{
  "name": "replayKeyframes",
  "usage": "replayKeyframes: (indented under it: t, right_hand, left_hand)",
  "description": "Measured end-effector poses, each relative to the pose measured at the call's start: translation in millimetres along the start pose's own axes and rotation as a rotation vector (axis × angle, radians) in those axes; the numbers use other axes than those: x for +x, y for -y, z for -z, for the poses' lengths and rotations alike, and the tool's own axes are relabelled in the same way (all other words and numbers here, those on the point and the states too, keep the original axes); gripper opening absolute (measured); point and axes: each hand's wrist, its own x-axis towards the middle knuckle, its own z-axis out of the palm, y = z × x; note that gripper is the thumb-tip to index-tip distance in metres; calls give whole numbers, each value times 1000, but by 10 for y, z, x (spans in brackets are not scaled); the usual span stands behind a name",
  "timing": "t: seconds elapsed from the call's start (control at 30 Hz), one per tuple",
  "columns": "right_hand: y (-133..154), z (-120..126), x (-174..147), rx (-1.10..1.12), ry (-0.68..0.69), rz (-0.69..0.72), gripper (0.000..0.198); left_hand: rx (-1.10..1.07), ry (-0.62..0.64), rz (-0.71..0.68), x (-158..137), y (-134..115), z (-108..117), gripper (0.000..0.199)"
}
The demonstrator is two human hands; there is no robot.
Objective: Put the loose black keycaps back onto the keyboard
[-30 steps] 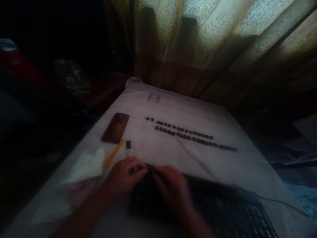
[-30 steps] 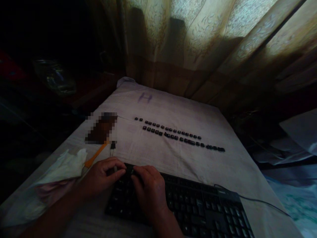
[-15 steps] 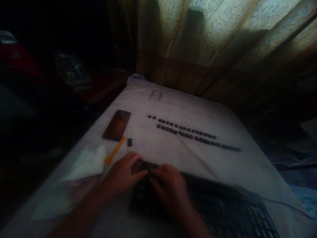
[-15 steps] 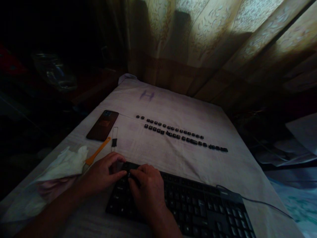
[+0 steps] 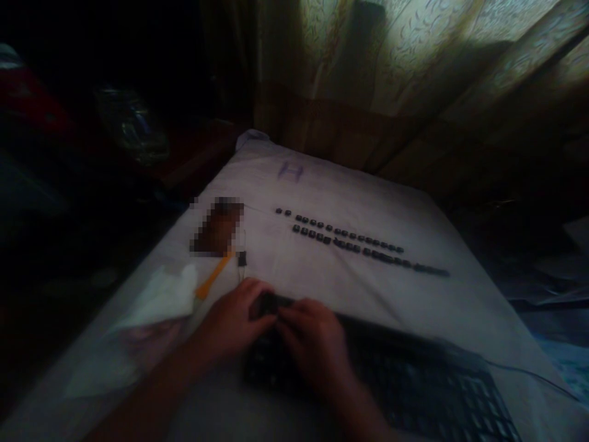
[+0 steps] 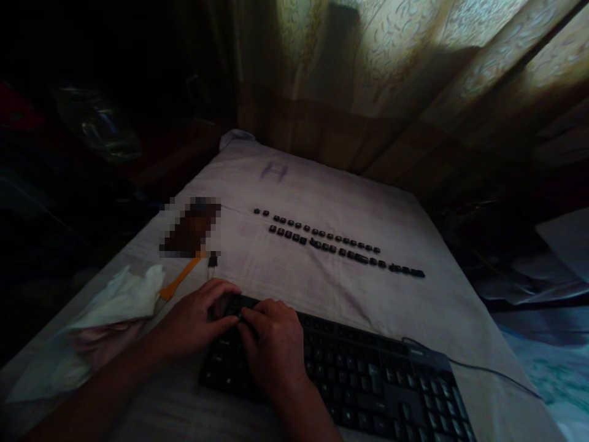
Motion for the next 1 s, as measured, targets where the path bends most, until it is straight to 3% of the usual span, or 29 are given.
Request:
replayKeyframes:
  t: [0.2,0.37,0.47,1.0]
  right_hand:
    - [7,-4,-17,-113,-33,66,11]
    - [-27,-43,-72,-286,-104,199,19]
    - [-64,-43,-99,-339,-73,242,24]
    - [-127,-3,-98,-261,48,235,35]
  left_hand:
    - [26,6,46,-6,-46,9,33]
    - [40,-8,37,-8,-17,-11,34]
    - [49,-9,26,-8,-7,-17,33]
    - [70,8,30,5,-40,-32,36]
